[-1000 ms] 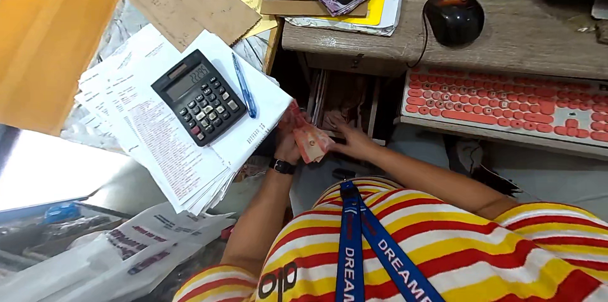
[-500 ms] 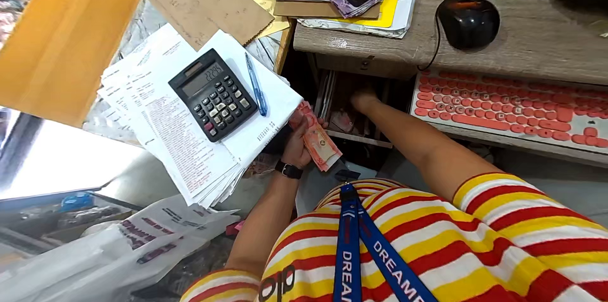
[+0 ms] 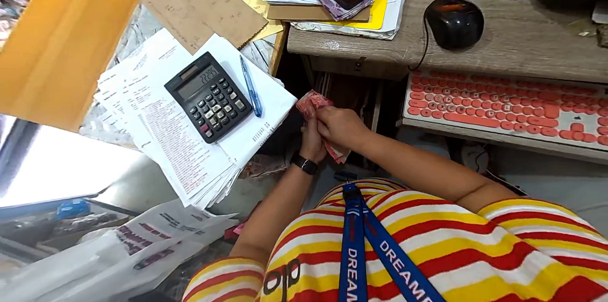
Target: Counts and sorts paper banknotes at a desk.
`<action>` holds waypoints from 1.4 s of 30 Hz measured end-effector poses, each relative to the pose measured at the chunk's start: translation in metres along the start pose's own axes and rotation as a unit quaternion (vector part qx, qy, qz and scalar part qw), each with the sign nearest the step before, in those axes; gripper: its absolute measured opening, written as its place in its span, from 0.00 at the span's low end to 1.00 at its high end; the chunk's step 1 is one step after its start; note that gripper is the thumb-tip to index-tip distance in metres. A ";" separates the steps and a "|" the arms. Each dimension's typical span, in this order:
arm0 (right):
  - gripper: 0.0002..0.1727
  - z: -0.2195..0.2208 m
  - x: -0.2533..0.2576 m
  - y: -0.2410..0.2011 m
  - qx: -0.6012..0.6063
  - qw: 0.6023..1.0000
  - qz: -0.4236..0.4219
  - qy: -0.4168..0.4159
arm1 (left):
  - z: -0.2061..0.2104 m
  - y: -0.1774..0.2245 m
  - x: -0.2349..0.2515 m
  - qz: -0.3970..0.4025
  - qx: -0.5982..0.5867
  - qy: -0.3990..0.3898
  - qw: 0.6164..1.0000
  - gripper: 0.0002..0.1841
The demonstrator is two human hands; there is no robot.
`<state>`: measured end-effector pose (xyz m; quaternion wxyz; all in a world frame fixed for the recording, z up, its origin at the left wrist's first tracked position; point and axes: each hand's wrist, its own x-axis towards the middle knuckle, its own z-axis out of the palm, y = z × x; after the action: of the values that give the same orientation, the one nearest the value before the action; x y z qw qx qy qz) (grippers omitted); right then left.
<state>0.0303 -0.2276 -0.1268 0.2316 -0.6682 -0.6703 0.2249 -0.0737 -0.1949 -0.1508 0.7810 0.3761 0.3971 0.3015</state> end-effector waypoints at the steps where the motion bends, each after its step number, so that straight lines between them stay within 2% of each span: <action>1: 0.14 0.001 -0.001 0.001 0.008 1.000 -0.015 0.006 | 0.000 0.000 -0.001 0.003 -0.018 -0.017 1.000 0.30; 3: 0.14 0.001 -0.005 0.005 0.032 0.998 -0.044 0.009 | -0.003 0.002 -0.004 0.006 -0.048 -0.045 0.998 0.28; 5: 0.16 0.000 -0.010 0.008 0.070 0.995 -0.074 0.001 | -0.008 0.005 -0.003 -0.012 -0.069 -0.048 0.996 0.22; 9: 0.17 0.013 -0.029 0.026 0.120 0.981 -0.144 -0.048 | -0.023 0.009 0.004 -0.045 -0.069 0.030 0.996 0.18; 11: 0.15 0.012 -0.040 0.037 0.127 0.974 -0.137 -0.129 | -0.036 0.009 0.008 -0.033 -0.071 0.067 0.995 0.17; 13: 0.15 0.004 -0.035 0.053 0.107 0.975 -0.079 -0.177 | -0.051 0.009 0.012 -0.024 -0.076 0.107 0.991 0.15; 16: 0.13 0.002 0.002 0.086 -0.005 0.986 0.049 -0.160 | -0.061 0.006 0.015 -0.022 -0.105 0.150 0.983 0.15; 20: 0.17 0.010 0.043 0.093 -0.160 0.925 0.228 -0.258 | -0.052 -0.001 0.010 -0.043 -0.133 0.146 0.979 0.17; 22: 0.18 0.012 0.049 0.095 -0.178 0.919 0.239 -0.260 | -0.047 -0.001 0.007 -0.061 -0.142 0.144 0.977 0.18; 26: 0.18 -0.008 0.053 0.090 -0.169 0.933 0.247 -0.201 | -0.051 0.001 0.001 -0.081 -0.137 0.139 0.977 0.19; 29: 0.16 -0.031 0.053 0.098 -0.128 0.953 0.215 -0.169 | -0.051 0.002 0.006 -0.078 -0.127 0.136 0.979 0.18; 34: 0.13 -0.069 0.034 0.096 -0.039 0.990 0.066 -0.119 | -0.044 0.003 0.015 -0.075 -0.065 0.103 0.990 0.17; 36: 0.12 -0.087 0.030 0.084 -0.043 0.990 0.025 -0.134 | -0.043 0.001 0.019 -0.064 -0.035 0.095 0.993 0.18; 40: 0.10 -0.120 0.028 0.048 -0.038 0.974 -0.049 -0.218 | -0.043 0.001 0.023 -0.047 -0.007 0.091 0.995 0.22; 42: 0.10 -0.129 0.029 0.031 0.040 0.985 -0.032 -0.165 | -0.041 -0.001 0.020 -0.018 -0.053 0.079 0.995 0.22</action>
<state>0.1335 -0.1999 -0.0429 0.1519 -0.5904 -0.7107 0.3512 -0.0977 -0.1657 -0.1759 0.7715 0.3016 0.4478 0.3366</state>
